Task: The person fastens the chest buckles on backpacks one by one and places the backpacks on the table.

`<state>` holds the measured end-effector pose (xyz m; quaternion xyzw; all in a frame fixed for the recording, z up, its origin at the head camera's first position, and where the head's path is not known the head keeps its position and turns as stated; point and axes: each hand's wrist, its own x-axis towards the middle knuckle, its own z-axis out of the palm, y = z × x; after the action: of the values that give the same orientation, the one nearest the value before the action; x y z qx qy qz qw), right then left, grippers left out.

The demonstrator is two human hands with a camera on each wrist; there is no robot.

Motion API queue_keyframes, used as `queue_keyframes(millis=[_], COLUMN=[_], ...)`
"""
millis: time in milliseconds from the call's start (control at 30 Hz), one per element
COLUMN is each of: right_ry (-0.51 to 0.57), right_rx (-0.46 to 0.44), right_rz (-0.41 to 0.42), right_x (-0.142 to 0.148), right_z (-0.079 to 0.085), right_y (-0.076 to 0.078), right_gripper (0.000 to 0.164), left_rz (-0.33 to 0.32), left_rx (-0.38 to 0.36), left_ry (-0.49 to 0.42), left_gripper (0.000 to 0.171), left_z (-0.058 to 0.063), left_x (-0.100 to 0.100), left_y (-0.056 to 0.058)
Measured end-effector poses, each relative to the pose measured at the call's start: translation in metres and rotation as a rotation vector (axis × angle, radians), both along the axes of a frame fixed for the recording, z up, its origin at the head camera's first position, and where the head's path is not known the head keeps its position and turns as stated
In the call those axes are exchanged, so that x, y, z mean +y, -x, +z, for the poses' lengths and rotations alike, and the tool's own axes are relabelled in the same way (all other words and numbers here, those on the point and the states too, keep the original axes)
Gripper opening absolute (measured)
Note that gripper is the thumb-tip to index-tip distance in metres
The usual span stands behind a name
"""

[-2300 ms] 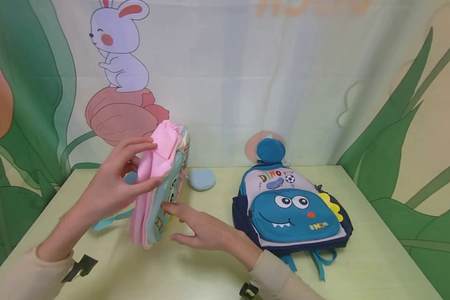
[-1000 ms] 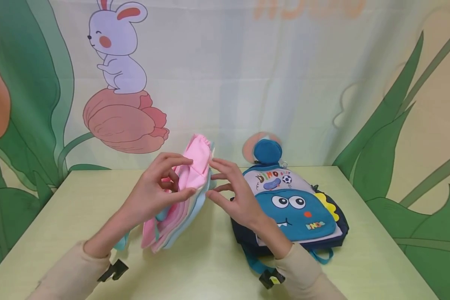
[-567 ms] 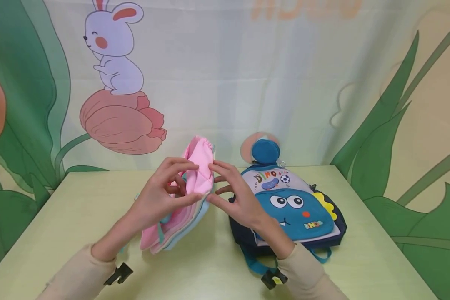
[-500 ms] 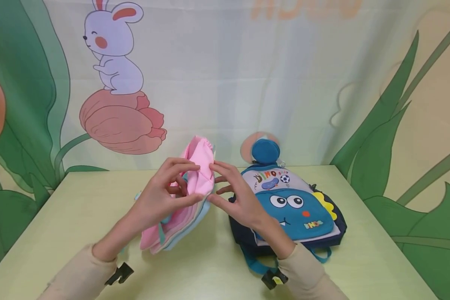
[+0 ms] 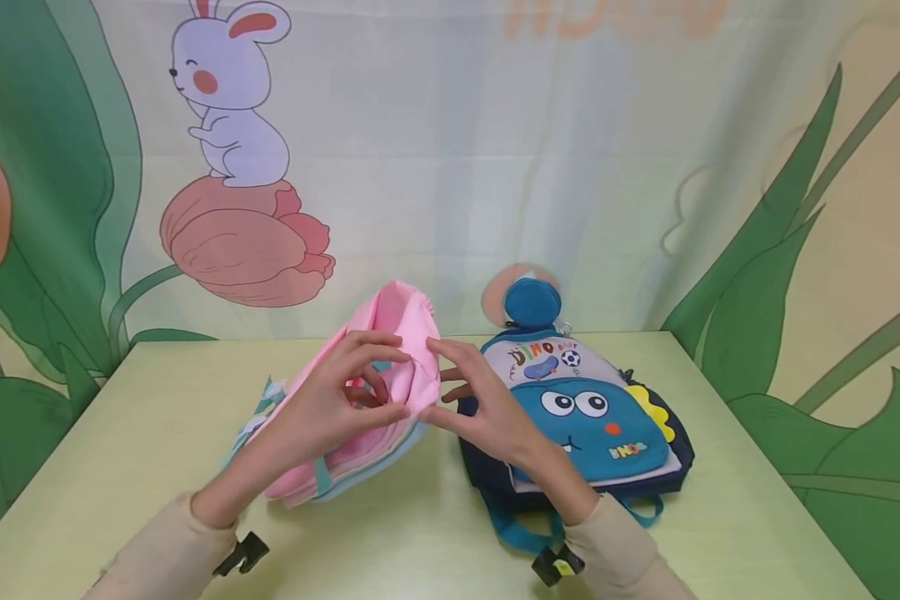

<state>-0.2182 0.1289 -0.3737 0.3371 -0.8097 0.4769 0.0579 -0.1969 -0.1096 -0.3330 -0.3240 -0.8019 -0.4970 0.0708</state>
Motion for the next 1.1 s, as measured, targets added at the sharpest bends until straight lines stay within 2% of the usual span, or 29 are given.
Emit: queue_keyframes(millis=[300, 533, 667, 867, 1000, 1100], right_ry=[0.042, 0.033, 0.016, -0.035, -0.078, -0.127], right_rx=[-0.043, -0.059, -0.05, -0.036, -0.052, -0.076], right_rz=[-0.003, -0.027, -0.039, -0.059, -0.066, -0.074], right_x=[0.006, 0.011, 0.015, 0.021, 0.025, 0.029], right_z=[-0.008, -0.011, -0.014, -0.019, -0.02, -0.021], right_y=[0.001, -0.001, -0.003, -0.006, -0.008, -0.009], right_gripper=[0.073, 0.073, 0.075, 0.077, 0.076, 0.077], left_rz=[-0.021, -0.034, 0.033, 0.153, 0.242, 0.275], left_rx=[-0.065, 0.005, 0.06, 0.133, 0.166, 0.136], left_ry=[-0.02, -0.014, 0.034, 0.101, 0.176, 0.246], left_gripper=[0.047, 0.034, 0.029, 0.031, 0.029, 0.03], left_z=[-0.004, -0.009, -0.009, -0.014, -0.025, -0.036], left_x=[-0.004, -0.024, -0.044, -0.083, -0.111, -0.128], left_y=[-0.002, -0.001, -0.001, -0.001, 0.002, 0.006])
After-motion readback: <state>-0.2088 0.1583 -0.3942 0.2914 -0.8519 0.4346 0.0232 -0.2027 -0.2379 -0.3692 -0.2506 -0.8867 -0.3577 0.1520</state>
